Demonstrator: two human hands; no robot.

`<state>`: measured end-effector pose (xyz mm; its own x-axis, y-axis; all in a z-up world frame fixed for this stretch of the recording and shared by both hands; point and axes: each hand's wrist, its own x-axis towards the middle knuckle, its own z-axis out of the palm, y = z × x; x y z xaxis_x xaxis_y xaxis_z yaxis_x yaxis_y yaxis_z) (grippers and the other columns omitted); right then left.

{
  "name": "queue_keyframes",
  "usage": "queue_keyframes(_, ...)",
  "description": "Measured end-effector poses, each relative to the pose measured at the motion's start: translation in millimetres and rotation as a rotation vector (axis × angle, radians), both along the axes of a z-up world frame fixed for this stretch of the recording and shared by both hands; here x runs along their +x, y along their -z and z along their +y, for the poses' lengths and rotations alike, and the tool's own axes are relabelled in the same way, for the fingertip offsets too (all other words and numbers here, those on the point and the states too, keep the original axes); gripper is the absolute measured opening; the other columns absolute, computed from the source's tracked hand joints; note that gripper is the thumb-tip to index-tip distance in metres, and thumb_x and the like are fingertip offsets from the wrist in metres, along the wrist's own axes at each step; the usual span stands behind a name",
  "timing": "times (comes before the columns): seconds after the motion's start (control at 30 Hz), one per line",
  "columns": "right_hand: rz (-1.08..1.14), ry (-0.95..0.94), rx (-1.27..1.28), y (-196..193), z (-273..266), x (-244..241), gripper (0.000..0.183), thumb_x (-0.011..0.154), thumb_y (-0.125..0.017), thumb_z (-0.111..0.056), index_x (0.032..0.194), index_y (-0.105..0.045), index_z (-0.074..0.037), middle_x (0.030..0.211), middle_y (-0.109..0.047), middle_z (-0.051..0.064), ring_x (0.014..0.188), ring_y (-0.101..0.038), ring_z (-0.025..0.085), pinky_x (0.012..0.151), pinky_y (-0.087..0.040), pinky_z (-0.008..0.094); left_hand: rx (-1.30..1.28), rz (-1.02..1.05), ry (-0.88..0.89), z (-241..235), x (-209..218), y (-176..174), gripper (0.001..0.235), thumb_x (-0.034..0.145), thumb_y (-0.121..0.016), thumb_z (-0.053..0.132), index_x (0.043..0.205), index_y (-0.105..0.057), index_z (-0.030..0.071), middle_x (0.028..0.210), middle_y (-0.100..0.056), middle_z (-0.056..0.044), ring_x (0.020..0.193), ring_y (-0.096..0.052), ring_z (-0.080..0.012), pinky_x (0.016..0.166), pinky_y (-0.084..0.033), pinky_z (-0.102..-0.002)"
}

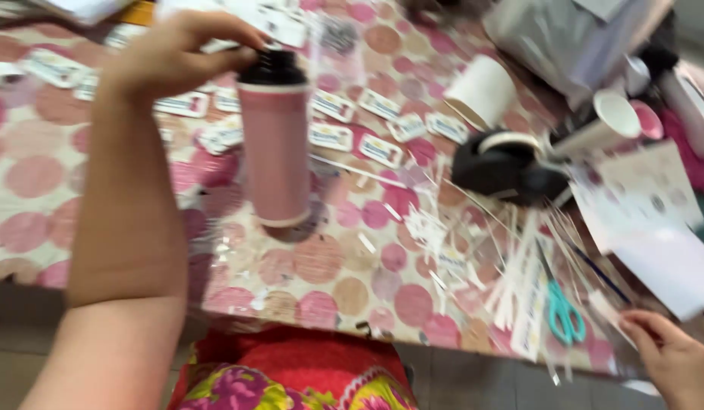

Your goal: The person assembles small white plastic keychains by attaching them to white sticks and securing them with tape. They handle multiple keychains and sticks on a cluttered table, occasionally adjusting a pink thermos and using a tape dispenser to wrap the items.

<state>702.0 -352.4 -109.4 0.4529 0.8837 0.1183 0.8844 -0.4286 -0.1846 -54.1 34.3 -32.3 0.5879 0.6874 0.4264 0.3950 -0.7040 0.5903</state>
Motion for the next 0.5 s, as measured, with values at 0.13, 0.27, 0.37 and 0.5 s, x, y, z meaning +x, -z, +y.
queue_keyframes(0.13,-0.003,0.038,-0.186,-1,66,1,0.018,0.096,-0.075,-0.034,0.109,-0.084,-0.025,0.094,-0.082,-0.004,0.085,-0.075,0.01,0.084,-0.053,0.026,-0.062,-0.007,-0.006,-16,7,-18,0.019,0.104,-0.063,0.011,0.121,-0.07,0.004,0.119,-0.07,-0.009,0.108,-0.062,-0.0202,0.094,-0.047,-0.035)
queue_keyframes(0.27,0.228,0.027,-0.411,8,101,14,0.022,0.097,-0.074,-0.016,0.114,-0.088,-0.016,0.098,-0.088,0.004,0.082,-0.075,0.019,0.08,-0.057,0.03,-0.111,0.015,-0.036,-17,8,-19,0.022,0.103,-0.062,0.014,0.122,-0.07,0.006,0.122,-0.07,-0.008,0.11,-0.064,-0.0208,0.093,-0.049,-0.036)
queue_keyframes(0.37,0.199,-0.035,-0.522,33,108,51,0.028,0.093,-0.075,-0.017,0.118,-0.088,-0.021,0.111,-0.09,0.0,0.097,-0.079,0.015,0.095,-0.056,0.027,-0.161,0.005,-0.057,-17,8,-20,0.022,0.102,-0.062,0.015,0.121,-0.071,0.007,0.121,-0.07,-0.008,0.108,-0.064,-0.0194,0.089,-0.051,-0.035)
queue_keyframes(0.5,0.333,0.071,-0.426,11,80,18,0.025,0.086,-0.085,-0.002,0.109,-0.097,-0.003,0.111,-0.093,0.007,0.104,-0.084,0.017,0.101,-0.056,0.029,-0.207,-0.009,-0.068,-17,5,-16,0.02,0.102,-0.062,0.012,0.119,-0.071,0.01,0.122,-0.069,-0.005,0.107,-0.064,-0.0161,0.087,-0.051,-0.032)
